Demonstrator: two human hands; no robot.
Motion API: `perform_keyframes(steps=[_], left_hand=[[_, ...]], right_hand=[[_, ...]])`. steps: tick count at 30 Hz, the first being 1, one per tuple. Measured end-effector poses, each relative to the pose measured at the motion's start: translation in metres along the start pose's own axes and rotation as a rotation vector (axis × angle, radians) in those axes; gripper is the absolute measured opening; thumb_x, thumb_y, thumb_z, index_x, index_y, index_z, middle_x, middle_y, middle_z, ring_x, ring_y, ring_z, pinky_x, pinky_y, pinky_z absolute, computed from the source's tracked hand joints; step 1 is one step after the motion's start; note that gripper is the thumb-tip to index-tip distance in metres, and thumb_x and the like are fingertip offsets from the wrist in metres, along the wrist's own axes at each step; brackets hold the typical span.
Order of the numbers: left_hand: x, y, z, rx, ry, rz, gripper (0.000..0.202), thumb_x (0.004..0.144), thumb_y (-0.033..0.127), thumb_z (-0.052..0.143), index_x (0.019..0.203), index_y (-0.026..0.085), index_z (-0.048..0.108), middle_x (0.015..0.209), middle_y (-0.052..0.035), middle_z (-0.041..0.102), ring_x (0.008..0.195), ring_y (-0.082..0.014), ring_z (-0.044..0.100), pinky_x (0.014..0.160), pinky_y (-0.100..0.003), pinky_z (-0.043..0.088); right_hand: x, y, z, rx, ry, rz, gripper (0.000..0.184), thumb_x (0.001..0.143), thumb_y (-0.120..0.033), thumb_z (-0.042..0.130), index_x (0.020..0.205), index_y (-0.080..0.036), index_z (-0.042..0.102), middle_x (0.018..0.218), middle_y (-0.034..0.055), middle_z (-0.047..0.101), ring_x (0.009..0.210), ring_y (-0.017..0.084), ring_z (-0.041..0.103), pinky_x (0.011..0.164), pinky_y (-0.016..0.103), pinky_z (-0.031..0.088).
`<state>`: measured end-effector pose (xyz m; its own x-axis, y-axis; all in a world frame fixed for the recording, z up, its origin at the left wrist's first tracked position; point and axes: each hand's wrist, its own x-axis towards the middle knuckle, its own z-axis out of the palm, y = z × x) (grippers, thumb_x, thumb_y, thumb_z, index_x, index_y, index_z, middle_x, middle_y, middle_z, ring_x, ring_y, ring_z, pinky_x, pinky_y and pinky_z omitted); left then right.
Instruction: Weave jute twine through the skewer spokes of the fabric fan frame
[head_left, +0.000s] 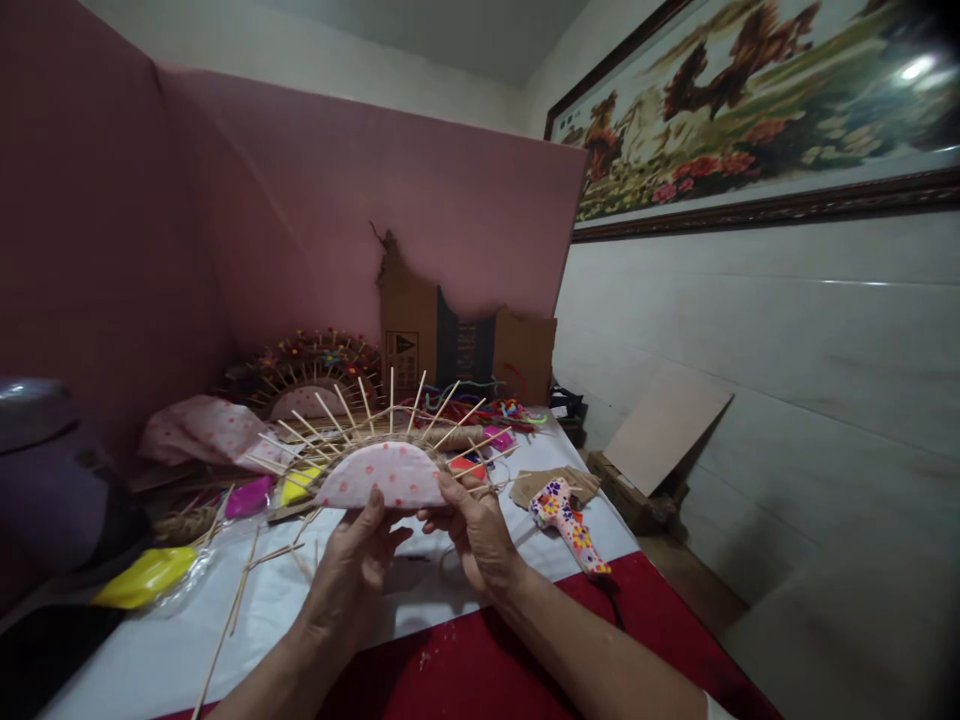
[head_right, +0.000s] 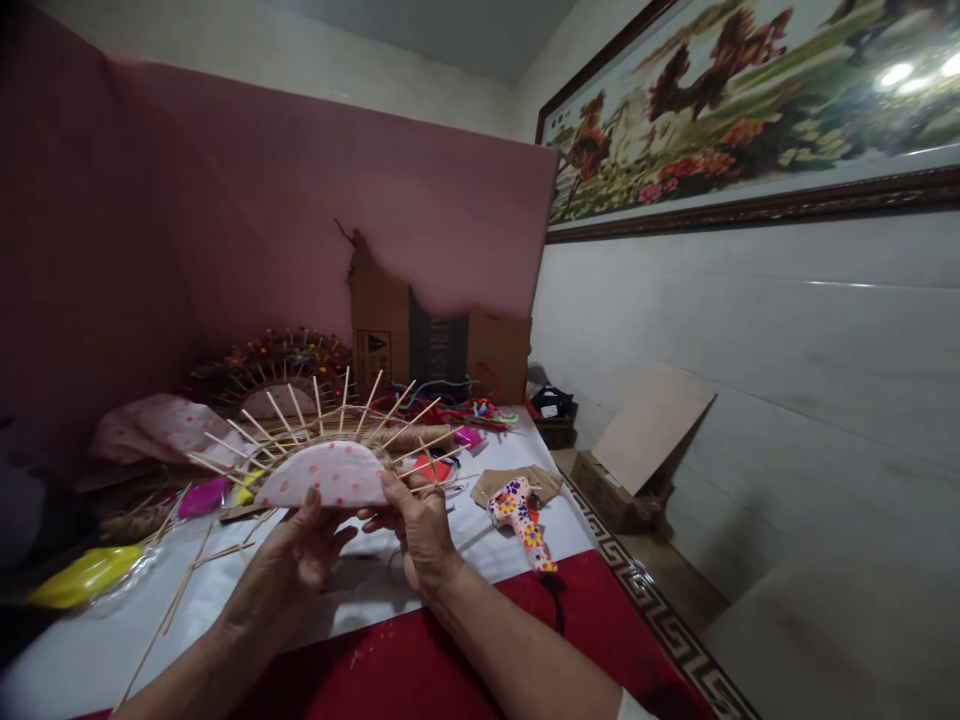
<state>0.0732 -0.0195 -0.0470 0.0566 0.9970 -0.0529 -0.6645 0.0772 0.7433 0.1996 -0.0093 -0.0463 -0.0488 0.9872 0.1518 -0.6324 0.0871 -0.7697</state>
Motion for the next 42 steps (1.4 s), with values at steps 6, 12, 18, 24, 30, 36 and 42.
perform_keyframes(steps=[6,12,18,24,30,36,42], left_hand=[[-0.009,-0.002,0.011,0.011,-0.113,-0.026,0.021,0.068,0.03,0.072,0.08,0.013,0.065,0.073,-0.003,0.066,0.065,-0.0146,0.059,0.059,-0.026,0.048],[-0.007,0.029,0.008,-0.154,0.1,0.029,0.014,0.062,0.001,0.062,0.068,0.014,0.063,0.064,0.0011,0.066,0.058,-0.0099,0.059,0.057,-0.019,0.051],[-0.001,0.048,-0.001,-0.134,0.127,0.057,0.014,0.063,0.001,0.057,0.071,0.012,0.061,0.069,-0.0045,0.068,0.066,-0.0181,0.065,0.056,-0.027,0.054],[-0.004,0.053,0.003,-0.153,0.137,0.052,0.017,0.062,-0.001,0.055,0.071,0.013,0.061,0.065,-0.0027,0.066,0.058,-0.0177,0.063,0.06,-0.038,0.057],[-0.003,0.047,0.002,-0.047,0.111,-0.05,0.012,0.066,0.004,0.057,0.074,0.009,0.065,0.066,-0.0081,0.067,0.055,-0.0163,0.061,0.053,-0.03,0.055],[-0.003,0.042,0.001,0.033,0.072,-0.057,0.007,0.063,0.008,0.062,0.069,0.009,0.065,0.061,-0.0054,0.063,0.053,-0.0134,0.057,0.046,-0.024,0.05],[-0.003,0.039,0.0,0.156,0.039,-0.058,0.014,0.06,0.015,0.067,0.073,0.011,0.067,0.063,-0.0027,0.063,0.054,-0.0123,0.055,0.046,-0.023,0.048]], right_hand=[[-0.013,0.008,0.006,-0.021,-0.131,0.028,0.018,0.074,-0.032,0.067,0.083,-0.017,0.066,0.064,-0.0007,0.063,0.046,0.008,0.054,0.044,0.02,0.043],[-0.008,0.012,-0.002,-0.232,-0.136,0.05,0.031,0.049,-0.017,0.079,0.077,-0.016,0.067,0.064,-0.0007,0.063,0.054,0.012,0.053,0.042,0.02,0.041],[0.012,-0.003,-0.02,-0.242,0.135,0.026,0.02,0.058,-0.023,0.067,0.076,-0.016,0.062,0.067,-0.0007,0.062,0.049,0.007,0.05,0.043,0.018,0.039],[0.029,-0.025,-0.042,-0.348,0.348,-0.034,0.007,0.057,-0.018,0.058,0.064,-0.016,0.056,0.054,-0.0026,0.055,0.038,0.007,0.041,0.033,0.018,0.02],[0.019,-0.043,-0.029,-0.48,0.298,-0.334,0.016,0.076,-0.033,0.055,0.078,-0.019,0.064,0.075,-0.0003,0.063,0.07,0.012,0.055,0.063,0.023,0.042],[0.0,-0.046,-0.012,-1.004,-0.085,-0.436,0.026,0.083,-0.038,0.056,0.07,-0.019,0.068,0.072,0.0033,0.063,0.075,0.018,0.055,0.072,0.03,0.04],[0.002,-0.037,-0.011,-0.983,-0.218,-0.166,0.032,0.078,-0.045,0.06,0.06,-0.019,0.067,0.059,0.0016,0.062,0.06,0.015,0.054,0.062,0.028,0.039]])
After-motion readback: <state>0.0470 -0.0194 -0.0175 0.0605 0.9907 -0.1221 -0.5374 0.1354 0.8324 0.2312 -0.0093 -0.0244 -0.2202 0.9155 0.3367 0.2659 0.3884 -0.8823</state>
